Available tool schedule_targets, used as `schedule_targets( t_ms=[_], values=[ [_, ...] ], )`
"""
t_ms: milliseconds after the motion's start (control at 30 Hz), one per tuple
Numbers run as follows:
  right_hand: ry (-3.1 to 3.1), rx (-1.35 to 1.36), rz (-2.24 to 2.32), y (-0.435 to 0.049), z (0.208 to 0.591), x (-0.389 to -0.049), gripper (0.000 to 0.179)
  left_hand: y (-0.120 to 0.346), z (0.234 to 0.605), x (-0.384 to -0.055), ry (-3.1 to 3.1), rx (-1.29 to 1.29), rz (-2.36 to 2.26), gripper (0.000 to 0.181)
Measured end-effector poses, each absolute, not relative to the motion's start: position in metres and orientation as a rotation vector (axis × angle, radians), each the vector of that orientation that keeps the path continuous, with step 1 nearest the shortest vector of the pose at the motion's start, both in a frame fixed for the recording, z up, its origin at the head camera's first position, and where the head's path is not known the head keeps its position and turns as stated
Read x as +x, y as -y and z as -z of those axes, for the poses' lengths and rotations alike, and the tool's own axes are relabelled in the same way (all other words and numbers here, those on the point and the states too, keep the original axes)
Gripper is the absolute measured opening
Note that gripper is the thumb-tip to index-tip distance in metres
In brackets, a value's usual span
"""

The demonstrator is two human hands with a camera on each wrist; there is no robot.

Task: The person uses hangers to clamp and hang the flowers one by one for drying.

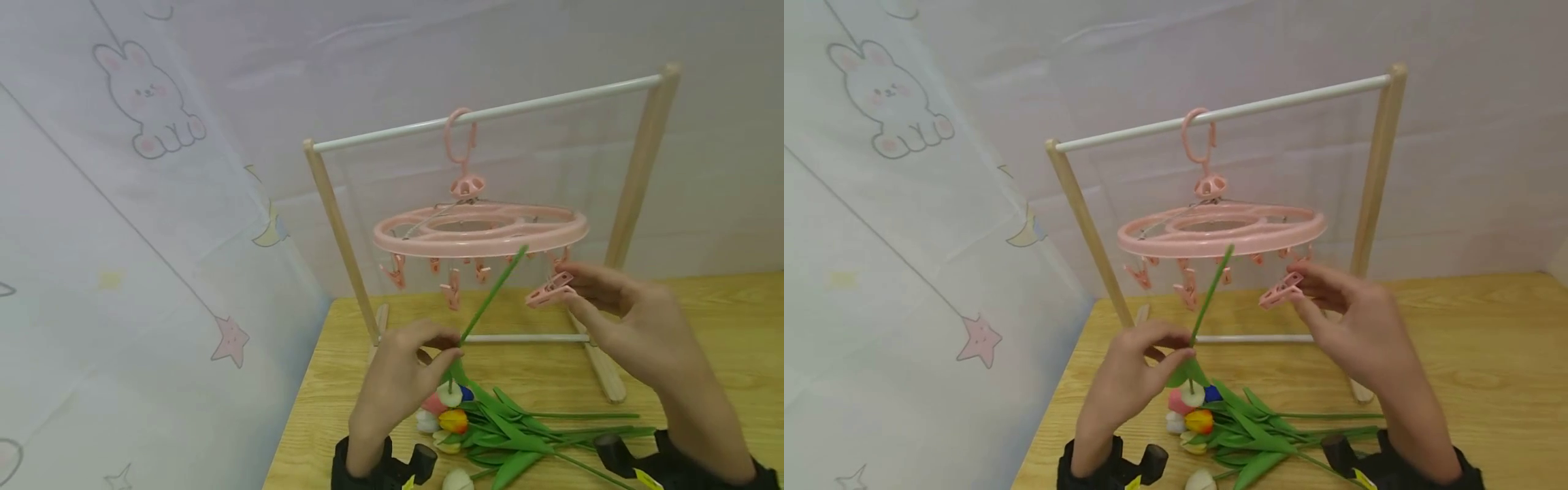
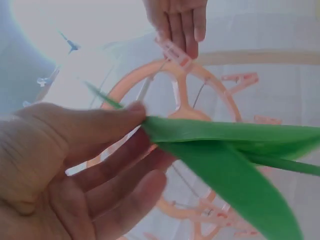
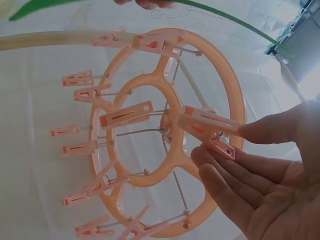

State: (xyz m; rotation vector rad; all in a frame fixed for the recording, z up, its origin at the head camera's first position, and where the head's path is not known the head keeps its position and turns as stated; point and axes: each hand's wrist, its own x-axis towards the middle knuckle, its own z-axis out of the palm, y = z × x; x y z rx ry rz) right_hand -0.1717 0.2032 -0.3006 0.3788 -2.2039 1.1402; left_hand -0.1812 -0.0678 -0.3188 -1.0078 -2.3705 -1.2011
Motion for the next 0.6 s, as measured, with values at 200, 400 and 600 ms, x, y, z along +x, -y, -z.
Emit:
schedule_targets(
  t_ms=[200,400,600],
  values=[
    [2.262,0.408,-1.157,-0.191,0.302,-0.168,0.034,0.054,0.319,-0.184,2.196,-0.86,1.484,0.014],
    [2.302,0.479,-1.17,-0.175,0.301,-0.163,0.028,0.046,0.303,-0.174,2.189,-0.72,1.618,0.012],
    [2.306,0.481,-1.217,-0.163,0.303,-0.162,0.023,0.04,0.294,-0.167,2.14,-0.696,1.636,0.011]
  ],
)
